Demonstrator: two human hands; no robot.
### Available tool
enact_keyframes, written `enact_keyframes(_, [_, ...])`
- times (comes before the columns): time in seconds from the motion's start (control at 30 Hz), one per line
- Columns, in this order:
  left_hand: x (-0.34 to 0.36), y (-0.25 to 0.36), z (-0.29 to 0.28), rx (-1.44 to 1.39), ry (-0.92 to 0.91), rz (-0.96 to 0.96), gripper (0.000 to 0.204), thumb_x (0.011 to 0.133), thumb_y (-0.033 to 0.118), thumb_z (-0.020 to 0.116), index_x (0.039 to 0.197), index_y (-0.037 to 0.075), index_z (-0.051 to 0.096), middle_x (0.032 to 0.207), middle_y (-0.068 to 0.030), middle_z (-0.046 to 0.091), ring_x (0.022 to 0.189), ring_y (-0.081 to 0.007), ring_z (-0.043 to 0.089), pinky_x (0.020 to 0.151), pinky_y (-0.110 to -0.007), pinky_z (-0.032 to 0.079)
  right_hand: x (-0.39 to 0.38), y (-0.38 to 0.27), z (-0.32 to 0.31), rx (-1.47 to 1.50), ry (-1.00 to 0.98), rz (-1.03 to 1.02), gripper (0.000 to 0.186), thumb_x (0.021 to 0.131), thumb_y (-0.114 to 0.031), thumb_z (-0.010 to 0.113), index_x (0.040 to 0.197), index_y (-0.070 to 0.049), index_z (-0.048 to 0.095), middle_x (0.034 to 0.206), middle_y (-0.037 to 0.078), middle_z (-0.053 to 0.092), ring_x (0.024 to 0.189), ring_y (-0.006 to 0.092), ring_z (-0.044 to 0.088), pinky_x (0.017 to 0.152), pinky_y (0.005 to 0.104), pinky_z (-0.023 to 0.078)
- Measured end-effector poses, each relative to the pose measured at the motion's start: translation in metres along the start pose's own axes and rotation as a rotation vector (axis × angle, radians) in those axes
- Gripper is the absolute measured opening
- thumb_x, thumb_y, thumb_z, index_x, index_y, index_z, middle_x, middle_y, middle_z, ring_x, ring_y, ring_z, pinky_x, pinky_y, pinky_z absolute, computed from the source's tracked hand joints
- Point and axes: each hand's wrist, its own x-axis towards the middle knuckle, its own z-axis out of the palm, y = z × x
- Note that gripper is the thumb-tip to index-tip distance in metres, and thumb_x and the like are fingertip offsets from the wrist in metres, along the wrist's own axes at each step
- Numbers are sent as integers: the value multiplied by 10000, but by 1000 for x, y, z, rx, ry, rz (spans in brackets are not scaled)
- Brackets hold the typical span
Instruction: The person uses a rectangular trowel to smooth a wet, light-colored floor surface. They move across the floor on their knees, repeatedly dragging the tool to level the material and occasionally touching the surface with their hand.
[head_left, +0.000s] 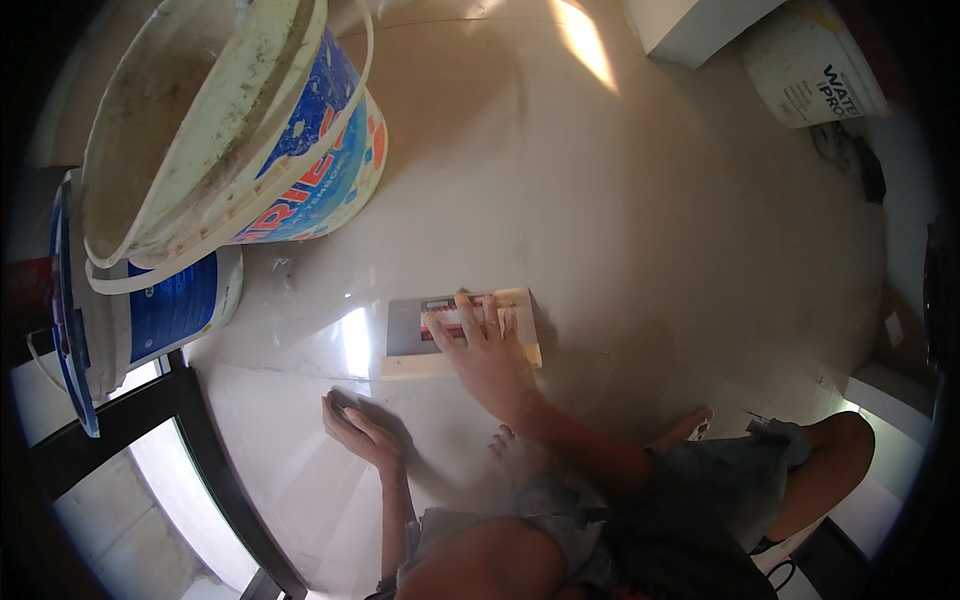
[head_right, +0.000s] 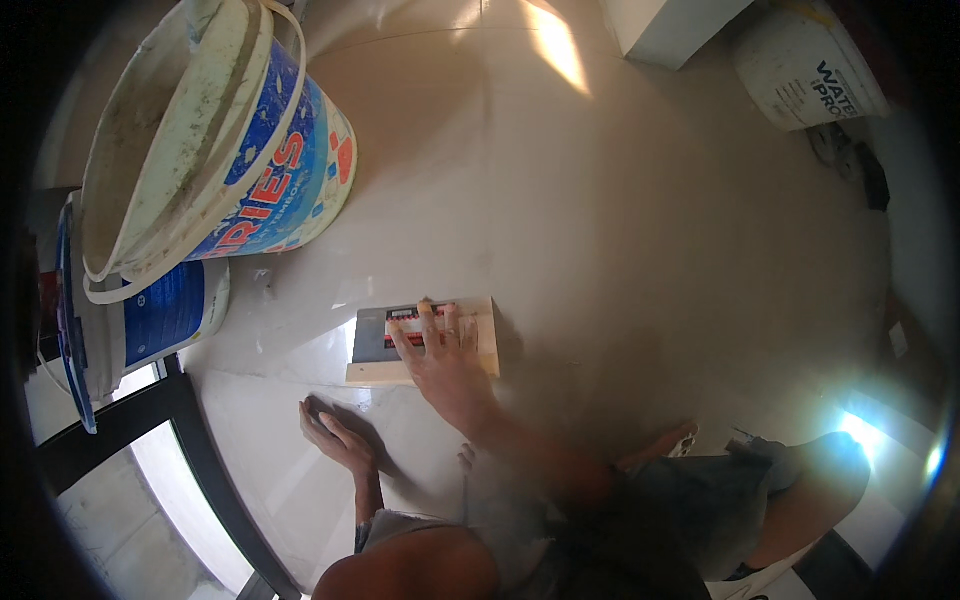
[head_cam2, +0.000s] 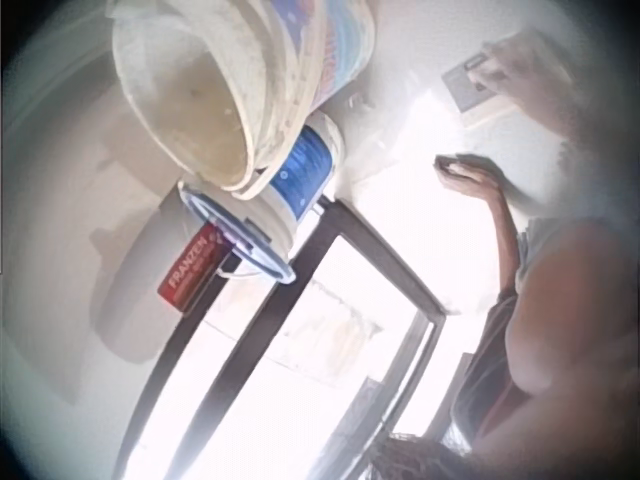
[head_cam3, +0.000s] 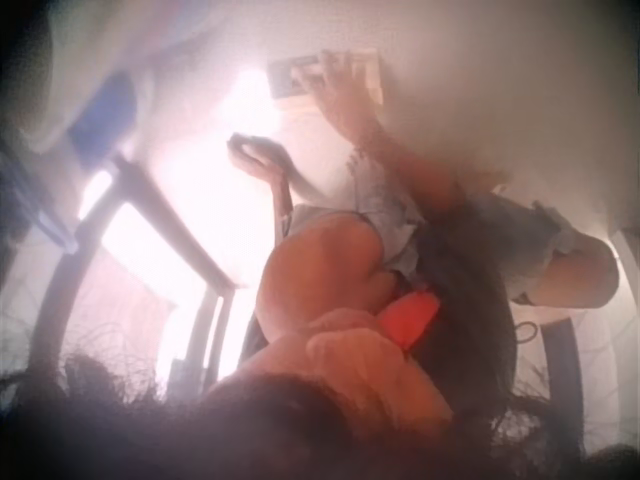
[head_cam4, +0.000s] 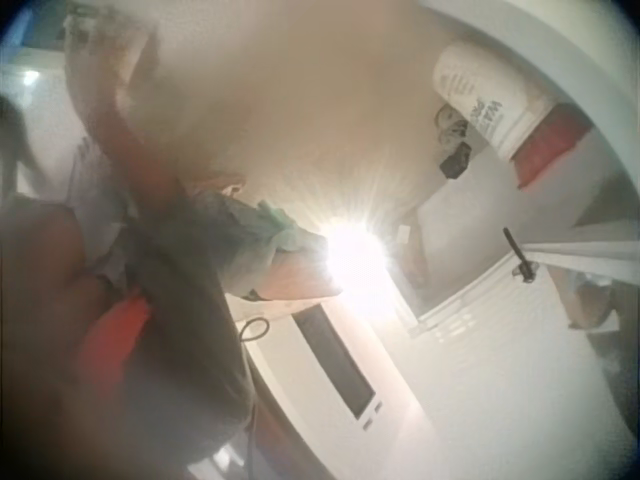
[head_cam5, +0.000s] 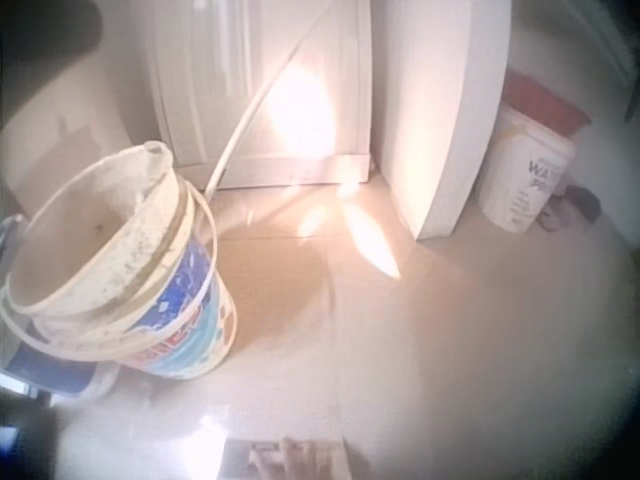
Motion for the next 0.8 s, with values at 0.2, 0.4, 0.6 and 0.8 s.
enact_keyframes(0.2, [-1,3,1,-20,-11,-3,598,1190,347,384,1579,-106,409,1578,-296,492,1482,-428,455,1243,-524,351,46,11,4,11,30,106,549,997,-259,636,1543,-216,594,1560,289,497,1365,552,543,1055,705,493])
enact_keyframes(0.4, [1,-9,2,23,3,27,602,1189,351,390,1575,-111,416,1576,-304,490,1477,-430,458,1240,-527,357,21,-10,10,37,93,89,584,1007,-215,617,1585,-236,539,1534,267,520,1337,500,562,1079,634,494])
enact_keyframes(0.6, [-1,0,1,9,7,17,592,1190,338,384,1570,-115,416,1569,-301,487,1466,-436,462,1237,-528,365,39,10,11,-25,-6,62,590,1015,-256,625,1598,-251,535,1576,268,485,1397,527,508,1064,711,471])
enact_keyframes(0.8, [-1,5,-2,17,-14,10,581,1191,326,386,1573,-112,412,1559,-301,492,1460,-429,471,1226,-521,386,61,36,22,5,79,16,590,1007,-225,631,1589,-254,542,1576,260,492,1387,500,538,1107,691,455])
